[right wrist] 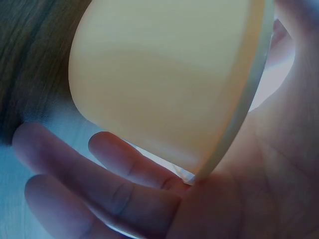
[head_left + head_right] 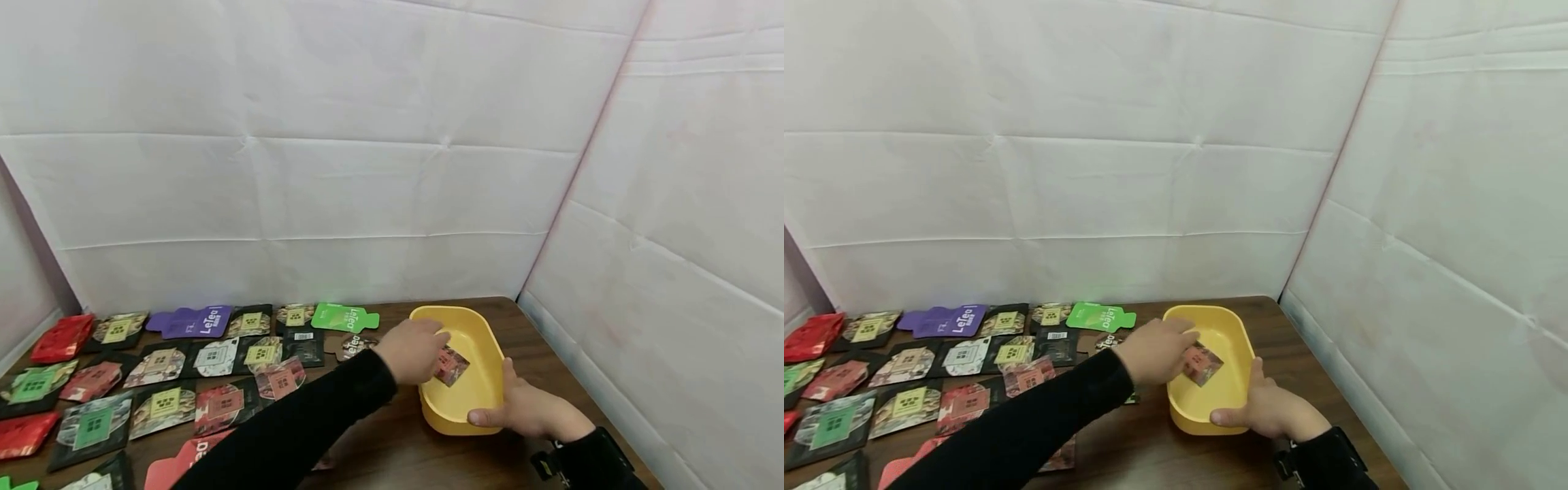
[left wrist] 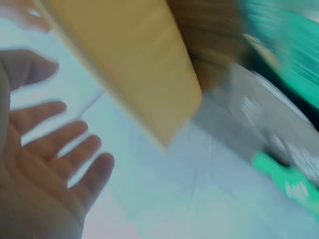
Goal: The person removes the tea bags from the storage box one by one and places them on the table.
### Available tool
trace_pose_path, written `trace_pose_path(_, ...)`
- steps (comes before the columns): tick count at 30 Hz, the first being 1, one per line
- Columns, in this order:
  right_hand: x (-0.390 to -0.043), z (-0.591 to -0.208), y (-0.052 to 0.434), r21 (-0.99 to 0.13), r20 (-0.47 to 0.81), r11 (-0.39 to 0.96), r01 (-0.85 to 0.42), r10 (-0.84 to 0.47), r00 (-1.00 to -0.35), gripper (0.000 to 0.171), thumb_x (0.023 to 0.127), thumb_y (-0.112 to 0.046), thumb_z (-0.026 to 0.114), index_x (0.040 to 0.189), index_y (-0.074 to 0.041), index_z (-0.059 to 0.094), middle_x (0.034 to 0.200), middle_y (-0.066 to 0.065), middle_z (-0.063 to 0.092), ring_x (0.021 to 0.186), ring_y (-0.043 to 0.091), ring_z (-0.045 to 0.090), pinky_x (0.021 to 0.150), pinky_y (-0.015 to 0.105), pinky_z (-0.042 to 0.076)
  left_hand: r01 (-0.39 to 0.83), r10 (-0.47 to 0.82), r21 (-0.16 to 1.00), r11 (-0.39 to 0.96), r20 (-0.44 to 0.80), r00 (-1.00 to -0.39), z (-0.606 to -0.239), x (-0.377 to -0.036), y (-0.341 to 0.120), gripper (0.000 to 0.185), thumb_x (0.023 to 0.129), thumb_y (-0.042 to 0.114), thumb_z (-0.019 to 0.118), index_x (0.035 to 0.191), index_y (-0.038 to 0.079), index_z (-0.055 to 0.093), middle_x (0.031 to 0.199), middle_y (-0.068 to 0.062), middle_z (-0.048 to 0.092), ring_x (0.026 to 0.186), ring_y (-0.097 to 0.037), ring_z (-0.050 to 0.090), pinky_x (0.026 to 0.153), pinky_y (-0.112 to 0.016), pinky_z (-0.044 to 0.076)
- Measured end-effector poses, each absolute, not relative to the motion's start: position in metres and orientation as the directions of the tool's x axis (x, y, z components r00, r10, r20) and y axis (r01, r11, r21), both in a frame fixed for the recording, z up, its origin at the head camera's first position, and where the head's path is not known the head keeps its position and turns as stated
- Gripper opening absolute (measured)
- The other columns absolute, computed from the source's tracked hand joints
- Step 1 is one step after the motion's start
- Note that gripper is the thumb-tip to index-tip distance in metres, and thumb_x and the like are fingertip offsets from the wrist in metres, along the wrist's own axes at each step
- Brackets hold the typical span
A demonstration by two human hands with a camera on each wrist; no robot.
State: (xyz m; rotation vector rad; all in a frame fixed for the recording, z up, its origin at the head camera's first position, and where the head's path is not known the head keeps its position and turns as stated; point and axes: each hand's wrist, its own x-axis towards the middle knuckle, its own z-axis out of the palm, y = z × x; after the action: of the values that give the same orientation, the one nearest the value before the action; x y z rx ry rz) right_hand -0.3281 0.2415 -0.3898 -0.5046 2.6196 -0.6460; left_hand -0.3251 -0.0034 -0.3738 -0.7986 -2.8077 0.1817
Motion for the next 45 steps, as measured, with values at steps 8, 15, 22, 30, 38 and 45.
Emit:
trace_pose_path(8,-0.329,-0.388,0.23,-0.519,-0.304,0.819,-0.245,-0.445,-0.843,0.134,0.083,-0.057,0.074,0.145,0.016,-0.019,0.149,0.047,0.011,0.139,0.053,0.022,0.107,0.061,0.028,0.372,0.367,-0.101,0.923,-0.07,-0.928,-0.384,-0.333,0.043,0.022,0.099,0.037,0.059,0.115,0.029,0.073,0.102,0.008,0.068,0.09,-0.011,0.06,0.079,-0.034,0.049)
trace_pose_path(15,-0.326,-0.383,0.237,-0.542,-0.31,0.815,-0.205,-0.421,-0.852,0.134,0.084,-0.055,0.075,0.145,0.015,-0.022,0.151,0.046,0.004,0.141,0.053,0.016,0.109,0.063,0.024,0.522,0.542,-0.277,0.807,-0.005,-0.84,-0.393,-0.323,0.064,0.02,0.096,0.028,0.063,0.078,0.023,0.068,0.069,0.008,0.056,0.063,-0.008,0.05,0.069,-0.028,0.05)
trace_pose_path(22,-0.325,-0.384,0.242,-0.564,-0.314,0.803,-0.189,-0.421,-0.851,0.135,0.083,-0.057,0.074,0.146,0.014,-0.022,0.151,0.045,0.0,0.141,0.054,0.011,0.109,0.064,0.02,0.622,0.673,-0.358,0.696,0.024,-0.739,-0.404,-0.331,0.069,0.025,0.094,0.03,0.066,0.07,0.026,0.063,0.063,0.012,0.05,0.057,-0.005,0.044,0.057,-0.024,0.047)
trace_pose_path(30,-0.325,-0.386,0.241,-0.525,-0.309,0.829,-0.196,-0.399,-0.863,0.136,0.082,-0.059,0.074,0.146,0.015,-0.02,0.148,0.048,0.01,0.139,0.054,0.02,0.107,0.064,0.026,0.644,0.649,-0.192,0.74,-0.044,-0.759,-0.399,-0.33,0.063,0.021,0.088,0.022,0.074,0.072,0.022,0.061,0.067,0.009,0.052,0.061,-0.008,0.045,0.058,-0.023,0.043)
trace_pose_path(38,-0.326,-0.386,0.242,-0.509,-0.306,0.836,-0.207,-0.4,-0.864,0.136,0.082,-0.061,0.073,0.146,0.015,-0.019,0.147,0.049,0.011,0.139,0.054,0.021,0.106,0.064,0.028,0.66,0.67,-0.215,0.72,-0.028,-0.741,-0.399,-0.328,0.063,0.007,0.091,0.034,0.07,0.085,0.033,0.075,0.07,0.012,0.056,0.064,-0.005,0.048,0.062,-0.025,0.048)
trace_pose_path(45,-0.326,-0.389,0.242,-0.538,-0.297,0.812,-0.225,-0.433,-0.851,0.135,0.082,-0.059,0.074,0.145,0.016,-0.02,0.149,0.047,0.01,0.139,0.052,0.023,0.106,0.063,0.028,0.637,0.657,-0.266,0.723,-0.018,-0.753,-0.4,-0.324,0.067,0.022,0.091,0.038,0.069,0.073,0.026,0.067,0.067,0.01,0.054,0.06,-0.007,0.047,0.059,-0.027,0.048)
